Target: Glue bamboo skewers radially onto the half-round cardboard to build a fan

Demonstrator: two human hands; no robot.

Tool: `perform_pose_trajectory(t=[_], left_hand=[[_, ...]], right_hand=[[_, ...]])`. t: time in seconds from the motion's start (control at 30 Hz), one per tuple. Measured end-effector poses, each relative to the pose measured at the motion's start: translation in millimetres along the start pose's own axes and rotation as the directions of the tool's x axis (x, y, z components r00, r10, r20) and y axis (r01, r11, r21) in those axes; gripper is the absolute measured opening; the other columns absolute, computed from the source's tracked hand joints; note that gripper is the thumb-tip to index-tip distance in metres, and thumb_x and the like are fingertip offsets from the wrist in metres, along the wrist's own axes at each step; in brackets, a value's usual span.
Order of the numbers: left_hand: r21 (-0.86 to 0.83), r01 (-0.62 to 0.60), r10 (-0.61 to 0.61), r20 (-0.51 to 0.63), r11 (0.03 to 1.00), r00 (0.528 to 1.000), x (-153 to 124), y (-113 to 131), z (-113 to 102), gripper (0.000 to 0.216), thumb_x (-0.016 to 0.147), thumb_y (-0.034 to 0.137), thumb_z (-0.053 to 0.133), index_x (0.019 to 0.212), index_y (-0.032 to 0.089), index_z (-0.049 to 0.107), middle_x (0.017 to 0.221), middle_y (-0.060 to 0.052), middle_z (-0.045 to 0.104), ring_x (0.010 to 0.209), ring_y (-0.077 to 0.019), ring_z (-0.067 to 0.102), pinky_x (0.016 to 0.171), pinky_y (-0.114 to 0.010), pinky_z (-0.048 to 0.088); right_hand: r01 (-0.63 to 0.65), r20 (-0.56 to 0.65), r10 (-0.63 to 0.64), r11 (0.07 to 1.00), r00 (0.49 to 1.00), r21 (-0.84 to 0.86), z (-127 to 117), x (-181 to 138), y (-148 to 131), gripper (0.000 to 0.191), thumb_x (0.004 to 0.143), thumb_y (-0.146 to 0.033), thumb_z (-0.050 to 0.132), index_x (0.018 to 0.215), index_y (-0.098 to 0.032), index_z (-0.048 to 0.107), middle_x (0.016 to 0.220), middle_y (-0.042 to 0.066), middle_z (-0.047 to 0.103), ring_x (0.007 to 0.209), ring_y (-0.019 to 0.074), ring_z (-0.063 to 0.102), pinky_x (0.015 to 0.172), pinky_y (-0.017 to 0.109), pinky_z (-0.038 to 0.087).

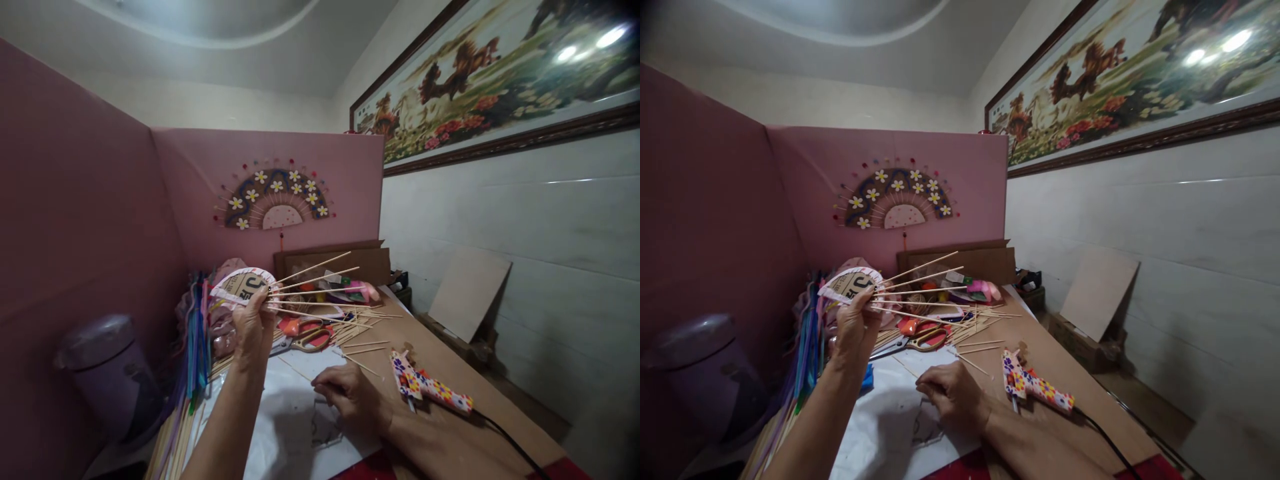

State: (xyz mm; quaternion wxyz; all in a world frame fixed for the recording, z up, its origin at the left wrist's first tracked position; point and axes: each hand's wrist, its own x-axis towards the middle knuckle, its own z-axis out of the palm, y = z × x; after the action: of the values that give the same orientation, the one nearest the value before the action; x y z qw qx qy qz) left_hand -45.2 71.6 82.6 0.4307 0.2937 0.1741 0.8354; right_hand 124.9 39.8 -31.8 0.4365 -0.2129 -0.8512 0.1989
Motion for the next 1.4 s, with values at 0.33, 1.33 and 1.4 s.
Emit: perform_pose_trajectory(t=[0.33, 1.33, 1.4], left_hand=[[-0.064, 0.023, -0.024, -0.014, 0.998, 1.000, 1, -1, -3, 0.019, 0.058, 0.001, 0.061, 0.073, 0.012, 0.061, 0.069, -0.002, 0.066, 0.063, -0.0146, 0.063, 0.064, -0.027, 0.053], [-0.197, 0.204, -0.222, -0.074, 0.959, 0.972, -6, -14, 0, 0.009, 0.077, 0.015, 0.051, 0.078, 0.015, 0.060, 0.064, -0.002, 0.064, 0.060, -0.0135, 0.062, 0.058, -0.025, 0.048], [-0.215, 0.255, -0.276, -0.071, 0.943, 0.959, -12, -21, 2, 0.013, 0.079, 0.016, 0.048, 0.080, 0.015, 0.060, 0.066, -0.003, 0.064, 0.061, -0.0133, 0.061, 0.059, -0.026, 0.049]], right_hand=[[0.028, -0.011, -0.028, 0.999, 1.000, 0.019, 2, 0, 2, 0.015, 0.081, -0.018, 0.054, 0.083, -0.012, 0.068, 0.071, 0.007, 0.069, 0.062, 0.0126, 0.062, 0.061, 0.021, 0.044], [-0.071, 0.023, 0.071, 0.997, 0.997, -0.007, 0, -3, -3, 0.017, 0.082, -0.022, 0.053, 0.082, -0.015, 0.068, 0.068, 0.005, 0.067, 0.060, 0.0130, 0.060, 0.057, 0.022, 0.041], [-0.097, -0.008, 0.097, 0.995, 0.995, 0.005, 0, -3, -3, 0.016, 0.081, -0.023, 0.053, 0.079, -0.015, 0.067, 0.065, 0.004, 0.065, 0.059, 0.0124, 0.057, 0.056, 0.022, 0.040]])
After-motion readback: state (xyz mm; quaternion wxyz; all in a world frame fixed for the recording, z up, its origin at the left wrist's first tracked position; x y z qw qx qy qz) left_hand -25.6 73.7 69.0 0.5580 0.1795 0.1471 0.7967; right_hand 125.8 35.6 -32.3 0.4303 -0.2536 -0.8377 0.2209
